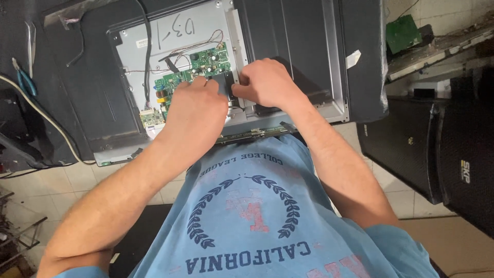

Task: The person uses a screwdriver to remove screws from the casing of a television set. They detach the back cover and set it aside, then proceed to unscrew and remove a metal bracket from the internal circuit board.

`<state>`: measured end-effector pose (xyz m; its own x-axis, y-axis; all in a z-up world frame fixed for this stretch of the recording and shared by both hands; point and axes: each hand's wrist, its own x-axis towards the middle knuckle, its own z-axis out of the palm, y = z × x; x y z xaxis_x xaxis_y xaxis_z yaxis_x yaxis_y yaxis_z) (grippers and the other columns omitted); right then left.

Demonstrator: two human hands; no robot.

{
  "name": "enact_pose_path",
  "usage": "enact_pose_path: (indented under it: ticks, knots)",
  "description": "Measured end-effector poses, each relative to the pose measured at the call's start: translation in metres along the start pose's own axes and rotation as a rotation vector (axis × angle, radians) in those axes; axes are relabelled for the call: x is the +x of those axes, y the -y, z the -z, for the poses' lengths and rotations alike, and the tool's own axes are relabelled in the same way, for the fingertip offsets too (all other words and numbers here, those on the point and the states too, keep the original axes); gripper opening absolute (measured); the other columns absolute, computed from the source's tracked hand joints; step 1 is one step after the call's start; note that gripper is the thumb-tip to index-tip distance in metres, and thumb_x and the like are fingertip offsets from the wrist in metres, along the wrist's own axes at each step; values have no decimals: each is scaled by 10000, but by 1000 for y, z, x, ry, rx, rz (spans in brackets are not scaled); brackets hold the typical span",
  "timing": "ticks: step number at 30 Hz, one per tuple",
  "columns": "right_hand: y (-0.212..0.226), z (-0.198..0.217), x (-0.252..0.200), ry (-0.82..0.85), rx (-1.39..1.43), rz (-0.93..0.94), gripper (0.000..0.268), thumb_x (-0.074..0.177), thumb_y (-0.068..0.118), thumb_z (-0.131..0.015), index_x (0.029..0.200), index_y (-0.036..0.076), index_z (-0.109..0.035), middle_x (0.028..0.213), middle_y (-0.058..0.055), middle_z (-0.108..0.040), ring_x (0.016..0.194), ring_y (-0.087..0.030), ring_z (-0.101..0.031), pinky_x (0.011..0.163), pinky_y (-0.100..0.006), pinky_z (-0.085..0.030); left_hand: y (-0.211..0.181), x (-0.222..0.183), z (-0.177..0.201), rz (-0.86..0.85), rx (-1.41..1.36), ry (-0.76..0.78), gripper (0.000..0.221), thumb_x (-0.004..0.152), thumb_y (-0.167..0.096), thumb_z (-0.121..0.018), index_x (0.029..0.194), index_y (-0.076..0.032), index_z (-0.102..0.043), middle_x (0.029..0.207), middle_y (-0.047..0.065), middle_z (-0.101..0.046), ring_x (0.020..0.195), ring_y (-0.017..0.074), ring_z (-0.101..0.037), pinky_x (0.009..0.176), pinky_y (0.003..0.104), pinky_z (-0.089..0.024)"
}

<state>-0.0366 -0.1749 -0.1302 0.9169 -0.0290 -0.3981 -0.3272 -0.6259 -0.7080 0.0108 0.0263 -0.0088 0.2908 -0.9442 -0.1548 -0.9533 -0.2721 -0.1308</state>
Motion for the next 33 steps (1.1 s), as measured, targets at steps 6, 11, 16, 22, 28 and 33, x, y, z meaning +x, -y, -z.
enact_pose_path:
  ticks: [6, 11, 16, 22, 28, 33]
  knots:
    - [4, 4, -5, 16, 14, -18, 462, 967, 577, -725, 796, 155, -800, 601, -66, -670, 694, -290, -716, 725, -415, -561, 0, 2, 5, -14, -14, 27, 148, 763, -38, -856, 694, -99, -740, 709, 52, -593, 769, 244, -608, 690, 420, -498]
    - [2, 5, -6, 9, 7, 10, 437, 974, 548, -727, 796, 157, -806, 622, -70, -693, 704, -290, -726, 737, -414, -569, 1, -1, 15, 9, 31, 79, 132, 775, -49, -860, 714, -107, -759, 727, 52, -618, 787, 235, -620, 703, 423, -507]
    - [1, 5, -5, 11, 8, 22, 442, 989, 537, -720, 762, 163, -781, 576, -58, -657, 657, -279, -708, 731, -410, -575, 0, 0, 19, 35, 32, 145, 110, 841, -131, -886, 779, -95, -804, 749, 70, -655, 805, 234, -642, 715, 418, -518]
    - [2, 5, -4, 5, 15, 26, 448, 990, 543, -725, 746, 171, -771, 564, -54, -648, 640, -269, -702, 721, -405, -570, -3, 0, 9, 50, 11, 120, 138, 835, -171, -900, 774, -95, -802, 738, 62, -652, 801, 241, -645, 727, 423, -522]
    - [0, 6, -4, 6, 16, 27, 460, 991, 555, -724, 734, 175, -760, 559, -49, -644, 633, -266, -696, 712, -400, -568, -5, 1, 6, 29, -2, 48, 140, 794, -110, -901, 730, -87, -778, 719, 60, -627, 794, 249, -633, 736, 426, -528]
    - [-2, 1, -1, 8, 6, 25, 442, 983, 546, -719, 748, 175, -767, 570, -48, -651, 643, -269, -703, 718, -406, -568, -10, 6, 8, 27, -8, 19, 145, 795, -94, -893, 713, -92, -773, 728, 60, -628, 799, 248, -622, 753, 431, -533]
